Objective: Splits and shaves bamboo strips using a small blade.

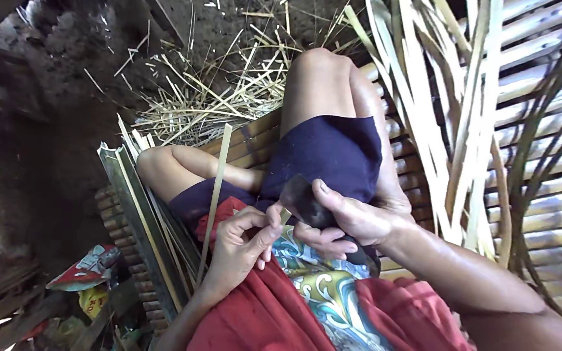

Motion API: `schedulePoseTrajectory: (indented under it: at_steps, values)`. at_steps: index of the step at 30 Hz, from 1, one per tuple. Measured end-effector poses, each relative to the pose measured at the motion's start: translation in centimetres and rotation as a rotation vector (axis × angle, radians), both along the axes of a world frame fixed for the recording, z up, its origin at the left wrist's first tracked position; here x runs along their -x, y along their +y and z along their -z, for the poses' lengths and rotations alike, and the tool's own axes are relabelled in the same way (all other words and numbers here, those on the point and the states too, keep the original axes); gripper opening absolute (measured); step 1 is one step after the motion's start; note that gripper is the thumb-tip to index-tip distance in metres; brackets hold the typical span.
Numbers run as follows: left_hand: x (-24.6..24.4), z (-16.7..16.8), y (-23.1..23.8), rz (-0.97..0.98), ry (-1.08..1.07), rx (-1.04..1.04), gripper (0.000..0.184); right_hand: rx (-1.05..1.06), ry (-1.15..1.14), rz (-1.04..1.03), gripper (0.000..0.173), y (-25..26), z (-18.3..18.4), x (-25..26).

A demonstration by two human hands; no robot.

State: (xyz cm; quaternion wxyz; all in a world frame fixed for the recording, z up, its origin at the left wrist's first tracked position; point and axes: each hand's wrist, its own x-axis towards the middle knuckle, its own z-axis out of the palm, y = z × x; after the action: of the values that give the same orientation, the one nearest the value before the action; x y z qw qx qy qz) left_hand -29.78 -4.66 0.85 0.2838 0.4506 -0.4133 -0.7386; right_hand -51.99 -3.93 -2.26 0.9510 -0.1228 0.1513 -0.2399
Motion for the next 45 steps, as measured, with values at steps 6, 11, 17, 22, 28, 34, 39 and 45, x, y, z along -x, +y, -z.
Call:
schedulePoseTrajectory:
  at_steps: [6,11,17,22,28,34,39,45]
  values:
    - [0.2,0.0,0.3,0.115,0.059,0.01,0.007,0.001,0.036,-0.172,0.068,-0.7,-0.9,-0.1]
    - [0.9,-0.1,0.4,0.035,0.046,0.053,0.004,0.289,0.307,-0.088,0.075,-0.9,-1.6,-0.6]
    - [2.0,0.8,-0.7,0.033,-0.003,0.102,0.004,0.599,0.667,0.062,0.061,-1.1,-1.2,-0.4]
    - [2.3,1.8,-5.1,0.265,0.097,0.126,0.072,0.768,1.051,0.48,0.023,-0.2,-1.7,1.0]
    - [10.1,2.5,-7.0,0.093,0.272,-0.03,0.063,1.022,1.388,0.88,0.034,-0.3,-0.8,0.4]
    - [10.2,3.6,-8.9,-0.353,0.371,-0.472,0.07,1.069,1.417,0.941,0.036,-0.6,-1.1,0.3]
    - [9.4,2.2,-7.8,0.113,0.355,-0.423,0.051,1.043,1.464,0.986,0.036,-1.3,-0.2,1.2]
    - [11.0,3.5,-8.7,-0.574,0.194,-0.589,0.05,1.133,1.403,0.792,0.05,0.1,0.3,-1.4]
